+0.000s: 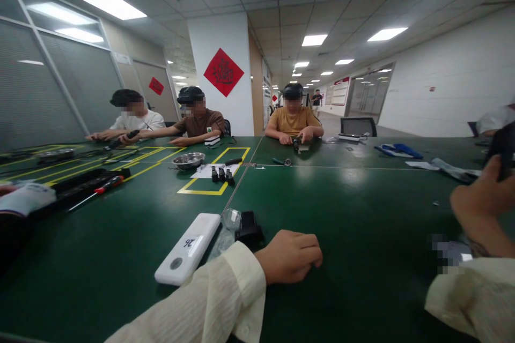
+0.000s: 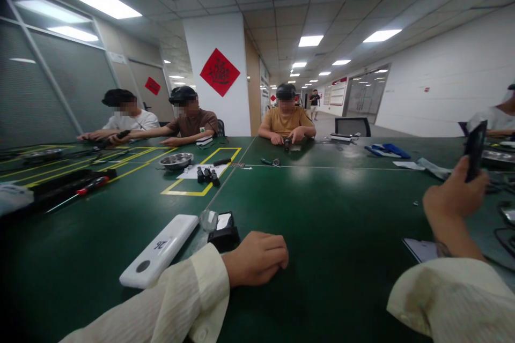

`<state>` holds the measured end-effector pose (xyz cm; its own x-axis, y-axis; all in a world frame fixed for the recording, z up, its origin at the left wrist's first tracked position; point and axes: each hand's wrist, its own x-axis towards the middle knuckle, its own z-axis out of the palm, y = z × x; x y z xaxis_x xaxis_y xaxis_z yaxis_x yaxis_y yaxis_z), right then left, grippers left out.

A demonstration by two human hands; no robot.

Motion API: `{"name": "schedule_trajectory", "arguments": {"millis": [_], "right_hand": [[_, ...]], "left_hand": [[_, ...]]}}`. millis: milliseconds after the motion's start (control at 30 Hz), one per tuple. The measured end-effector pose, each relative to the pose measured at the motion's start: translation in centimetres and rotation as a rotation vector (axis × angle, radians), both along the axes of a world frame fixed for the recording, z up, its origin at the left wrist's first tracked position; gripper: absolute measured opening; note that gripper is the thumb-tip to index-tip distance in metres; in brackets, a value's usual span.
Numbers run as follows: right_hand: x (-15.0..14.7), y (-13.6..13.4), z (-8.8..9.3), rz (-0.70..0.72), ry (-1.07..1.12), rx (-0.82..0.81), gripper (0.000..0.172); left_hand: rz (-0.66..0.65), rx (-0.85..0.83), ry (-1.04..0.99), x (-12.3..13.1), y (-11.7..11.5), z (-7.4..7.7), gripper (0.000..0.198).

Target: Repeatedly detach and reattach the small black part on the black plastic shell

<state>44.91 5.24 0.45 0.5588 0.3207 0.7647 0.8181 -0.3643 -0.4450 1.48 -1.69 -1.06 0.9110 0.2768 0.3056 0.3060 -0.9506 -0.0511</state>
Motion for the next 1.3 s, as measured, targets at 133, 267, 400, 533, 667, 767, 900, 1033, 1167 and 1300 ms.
{"name": "schedule_trajectory", "arguments": {"millis": [133, 267, 400, 533, 667, 767, 900, 1033, 1167, 1300], "right_hand": [[-3.8, 0.5, 3.0, 0.155, -0.061, 0.065, 0.067], [-8.8, 2.3, 2.8, 0.417, -0.339, 0.034, 0.056], [-14.0, 3.6, -0.1, 0.835, -0.758, -0.039, 0.048], [-18.3, 3.3, -2.3, 1.130, -1.071, 0.001, 0.035], [-20.9, 2.3, -2.8, 1.202, -1.167, 0.005, 0.031], [-21.6, 1.6, -2.9, 1.188, -1.164, -0.022, 0.032], [-21.7, 0.8, -3.4, 1.243, -1.175, -0.029, 0.028], [-21.9, -0.2, -3.9, 1.341, -1.146, -0.048, 0.021], [-22.7, -1.3, -4.1, 1.418, -1.077, 0.007, 0.020], [-23.3, -2.0, -4.1, 1.442, -1.064, 0.068, 0.024]], "left_hand": [[0.019, -0.015, -0.018, 0.2, -0.1, 0.2, 0.017], [0.023, -0.070, -0.159, 0.4, -0.2, 0.1, 0.015], [0.013, -0.066, -0.255, 0.4, -0.4, 0.0, 0.015], [0.013, -0.076, -0.237, 0.4, -0.5, 0.2, 0.018], [0.007, -0.069, -0.221, 0.3, -0.5, 0.2, 0.017], [-0.013, -0.045, -0.225, 0.2, -0.6, 0.1, 0.016], [0.000, -0.042, -0.199, 0.2, -0.8, 0.2, 0.014], [0.004, -0.026, -0.189, 0.2, -0.8, 0.4, 0.014], [-0.018, -0.013, -0.187, 0.3, -0.7, 0.4, 0.015], [-0.028, -0.003, -0.107, 0.4, -0.8, 0.4, 0.016]]}}
